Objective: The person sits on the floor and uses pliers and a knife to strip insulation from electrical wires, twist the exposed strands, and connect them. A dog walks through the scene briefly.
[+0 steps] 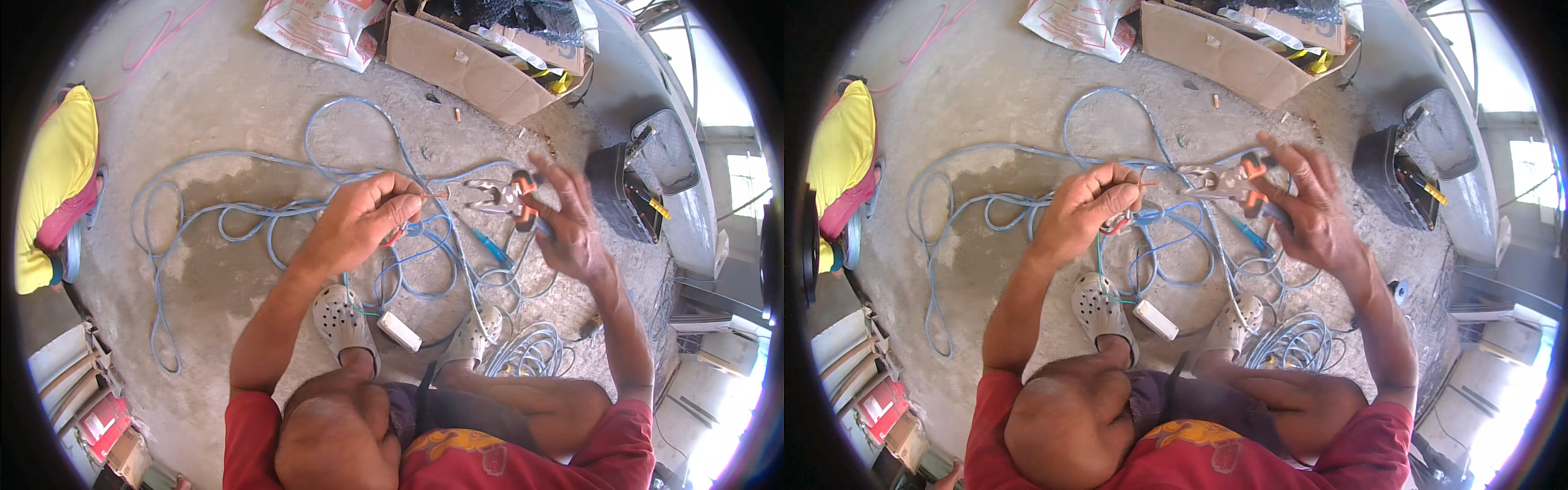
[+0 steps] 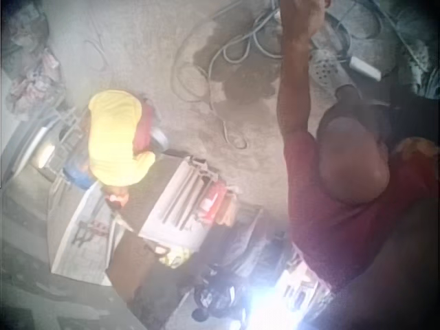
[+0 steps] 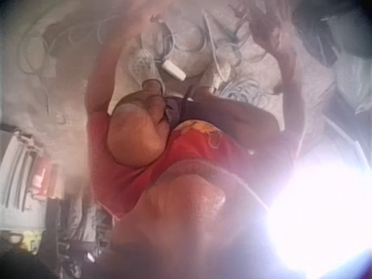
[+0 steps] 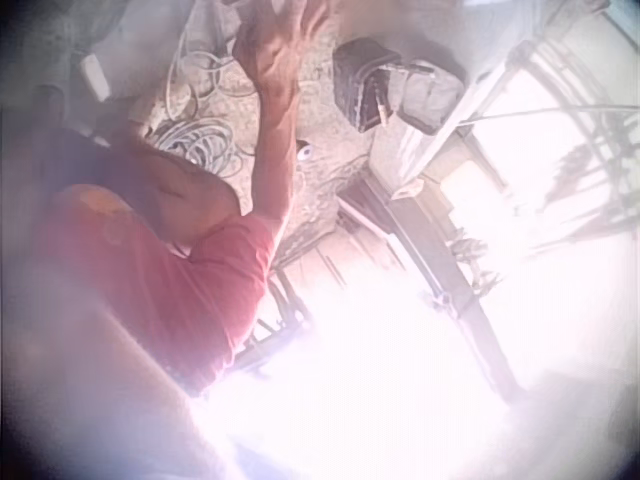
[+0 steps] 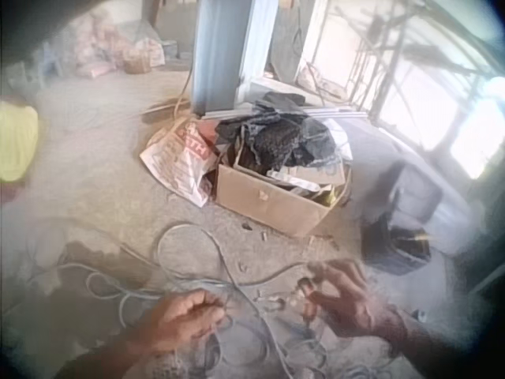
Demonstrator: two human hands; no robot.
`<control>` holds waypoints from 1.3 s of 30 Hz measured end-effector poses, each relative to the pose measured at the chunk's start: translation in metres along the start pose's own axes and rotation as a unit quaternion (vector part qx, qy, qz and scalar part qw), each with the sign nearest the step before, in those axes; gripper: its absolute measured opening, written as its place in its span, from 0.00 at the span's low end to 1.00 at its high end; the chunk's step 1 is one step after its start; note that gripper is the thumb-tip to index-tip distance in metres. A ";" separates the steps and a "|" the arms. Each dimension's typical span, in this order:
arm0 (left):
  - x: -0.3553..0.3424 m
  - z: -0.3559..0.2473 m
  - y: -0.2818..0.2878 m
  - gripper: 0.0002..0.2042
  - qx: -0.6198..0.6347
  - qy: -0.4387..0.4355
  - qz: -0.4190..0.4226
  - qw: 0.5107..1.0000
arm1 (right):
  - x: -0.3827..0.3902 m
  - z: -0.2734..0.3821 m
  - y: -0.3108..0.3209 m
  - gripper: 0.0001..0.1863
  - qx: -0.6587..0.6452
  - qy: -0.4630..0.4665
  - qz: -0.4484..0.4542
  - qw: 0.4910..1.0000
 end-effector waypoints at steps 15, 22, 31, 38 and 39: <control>0.012 -0.025 0.001 0.08 -0.247 -0.258 -0.145 0.923 | -0.034 0.032 0.005 0.27 0.092 -0.017 0.060 0.994; 0.015 -0.029 -0.001 0.06 -0.277 -0.255 -0.158 0.913 | -0.028 0.040 0.007 0.24 0.030 -0.052 0.094 0.994; 0.010 -0.026 -0.008 0.06 -0.278 -0.267 -0.139 0.912 | -0.023 0.039 0.008 0.21 0.039 -0.034 0.077 0.996; 0.006 -0.018 -0.006 0.05 -0.193 -0.204 -0.094 0.955 | -0.027 0.037 0.015 0.20 0.098 -0.006 0.075 0.992; 0.006 -0.020 -0.007 0.06 -0.204 -0.214 -0.093 0.951 | -0.026 0.035 0.015 0.19 0.086 -0.008 0.077 0.993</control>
Point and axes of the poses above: each hand's wrist, its own x-axis away from the middle knuckle, its own y-axis out of the back of the hand, z = x × y, the point moved 7 cm from there along -x, towards the middle knuckle, and after that the axes turned 7 degrees about -x, right-handed, at the moved point
